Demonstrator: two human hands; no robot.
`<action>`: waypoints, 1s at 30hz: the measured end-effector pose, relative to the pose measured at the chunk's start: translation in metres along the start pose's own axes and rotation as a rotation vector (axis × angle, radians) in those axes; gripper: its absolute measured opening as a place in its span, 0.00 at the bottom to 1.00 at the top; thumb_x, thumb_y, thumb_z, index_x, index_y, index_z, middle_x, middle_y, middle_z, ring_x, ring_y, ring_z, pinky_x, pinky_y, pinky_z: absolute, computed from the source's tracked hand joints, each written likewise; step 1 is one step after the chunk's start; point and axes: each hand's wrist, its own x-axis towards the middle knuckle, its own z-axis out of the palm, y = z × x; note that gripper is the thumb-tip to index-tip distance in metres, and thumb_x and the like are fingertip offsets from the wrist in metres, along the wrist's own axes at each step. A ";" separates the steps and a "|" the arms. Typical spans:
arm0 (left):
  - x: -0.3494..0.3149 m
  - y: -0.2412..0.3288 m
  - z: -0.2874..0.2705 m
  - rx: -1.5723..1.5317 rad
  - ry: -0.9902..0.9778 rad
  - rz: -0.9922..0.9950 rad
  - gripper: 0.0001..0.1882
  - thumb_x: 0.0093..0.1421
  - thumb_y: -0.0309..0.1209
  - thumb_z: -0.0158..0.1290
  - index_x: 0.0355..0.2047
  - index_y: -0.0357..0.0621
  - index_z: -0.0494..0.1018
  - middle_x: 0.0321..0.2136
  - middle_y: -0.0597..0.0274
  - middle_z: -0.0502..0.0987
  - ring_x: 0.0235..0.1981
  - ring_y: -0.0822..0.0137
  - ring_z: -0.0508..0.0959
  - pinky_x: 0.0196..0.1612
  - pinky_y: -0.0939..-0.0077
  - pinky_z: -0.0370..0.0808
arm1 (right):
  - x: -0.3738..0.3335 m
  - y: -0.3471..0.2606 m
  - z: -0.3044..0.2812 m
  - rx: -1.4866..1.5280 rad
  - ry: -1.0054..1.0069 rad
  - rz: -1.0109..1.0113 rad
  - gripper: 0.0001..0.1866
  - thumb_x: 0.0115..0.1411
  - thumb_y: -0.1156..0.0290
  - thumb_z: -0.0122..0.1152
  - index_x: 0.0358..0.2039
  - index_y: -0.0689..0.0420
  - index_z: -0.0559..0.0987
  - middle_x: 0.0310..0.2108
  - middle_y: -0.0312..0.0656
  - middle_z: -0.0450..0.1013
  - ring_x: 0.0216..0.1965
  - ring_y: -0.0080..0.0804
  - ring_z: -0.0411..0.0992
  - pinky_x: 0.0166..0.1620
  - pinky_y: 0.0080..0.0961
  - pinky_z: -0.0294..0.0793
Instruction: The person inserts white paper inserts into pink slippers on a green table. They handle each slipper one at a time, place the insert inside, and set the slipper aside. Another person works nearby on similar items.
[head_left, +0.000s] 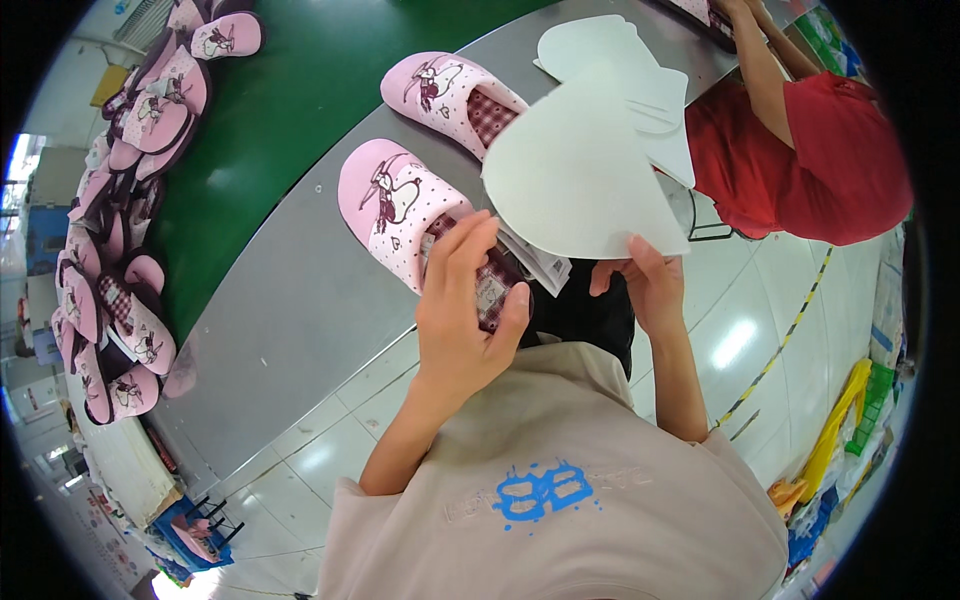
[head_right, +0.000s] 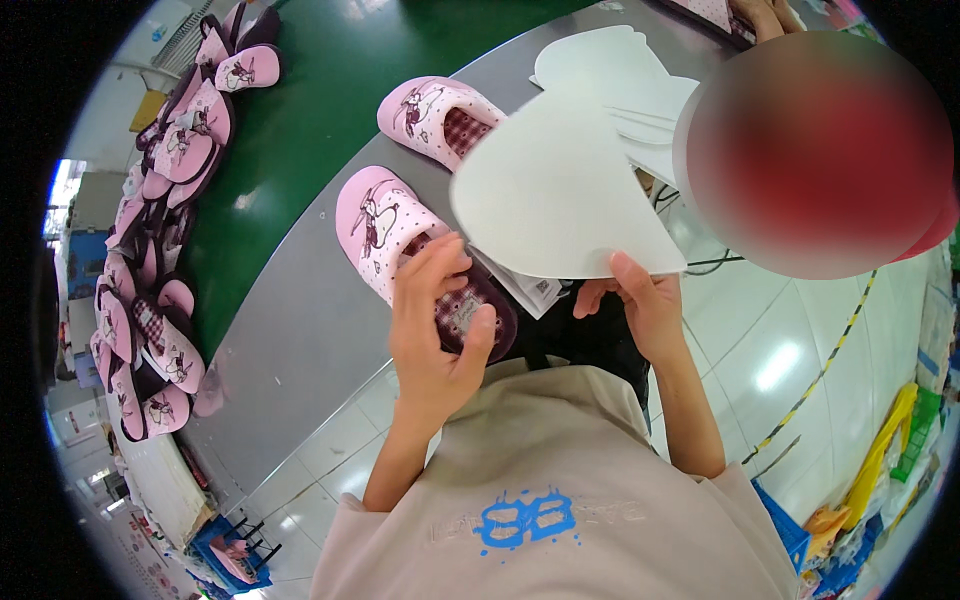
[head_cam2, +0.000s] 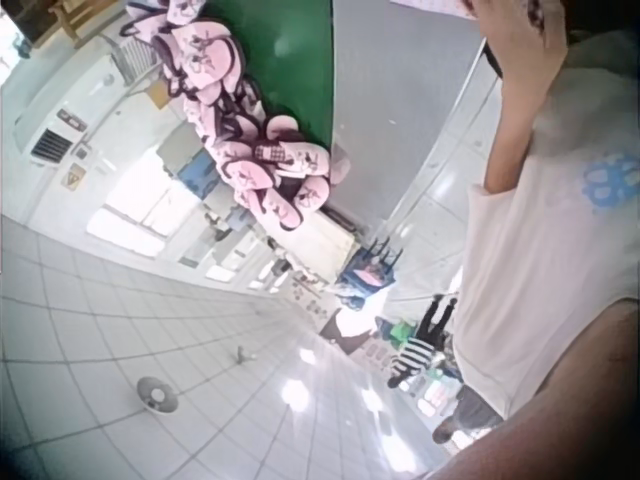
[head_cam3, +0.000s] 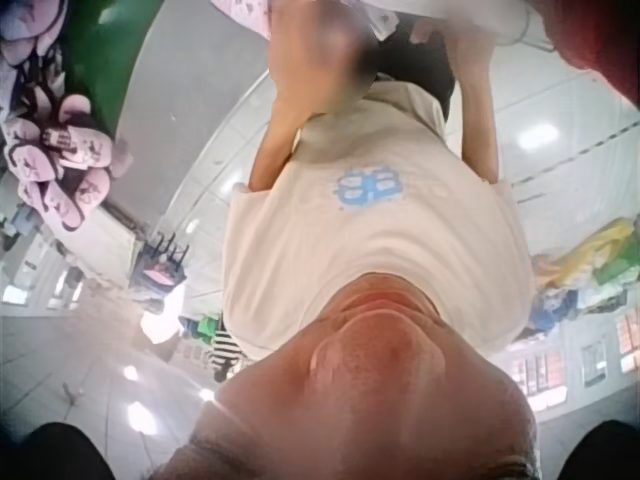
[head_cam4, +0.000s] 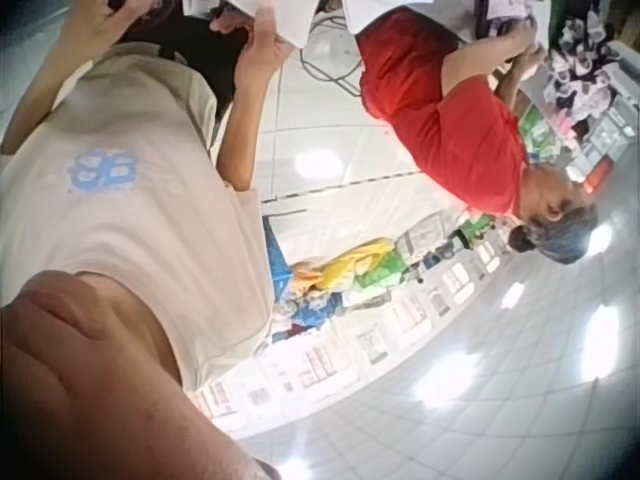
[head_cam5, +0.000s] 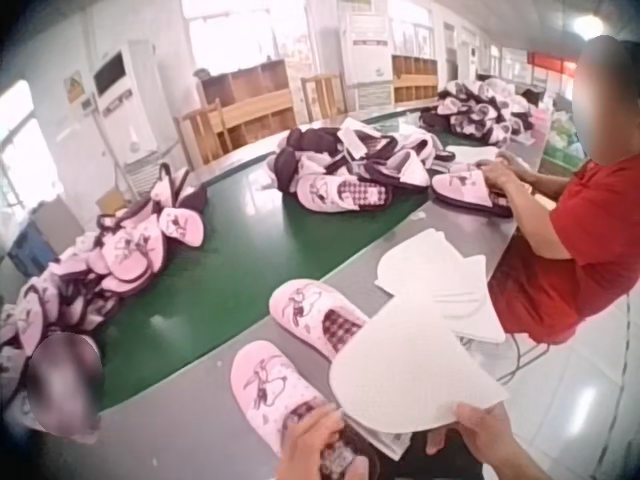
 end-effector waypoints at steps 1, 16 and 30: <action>-0.002 0.003 -0.001 -0.075 0.021 -0.040 0.30 0.58 0.24 0.60 0.62 0.33 0.70 0.61 0.42 0.74 0.56 0.50 0.78 0.55 0.61 0.79 | -0.005 0.003 -0.002 -0.053 0.027 -0.034 0.15 0.74 0.64 0.56 0.48 0.65 0.78 0.34 0.49 0.81 0.26 0.35 0.78 0.28 0.30 0.77; 0.023 -0.028 -0.017 -0.502 0.322 0.290 0.58 0.55 0.51 0.72 0.73 0.30 0.54 0.64 0.37 0.68 0.63 0.48 0.74 0.64 0.58 0.72 | -0.060 0.001 0.064 0.460 -0.334 0.691 0.16 0.68 0.69 0.65 0.54 0.56 0.76 0.38 0.39 0.79 0.30 0.28 0.76 0.28 0.27 0.70; -0.021 -0.011 -0.043 -0.605 0.296 -0.101 0.67 0.48 0.58 0.76 0.72 0.27 0.52 0.56 0.41 0.78 0.52 0.58 0.83 0.53 0.66 0.82 | -0.042 0.003 0.042 -0.062 -0.206 -0.517 0.31 0.72 0.45 0.53 0.33 0.64 0.85 0.35 0.46 0.78 0.35 0.33 0.74 0.37 0.28 0.70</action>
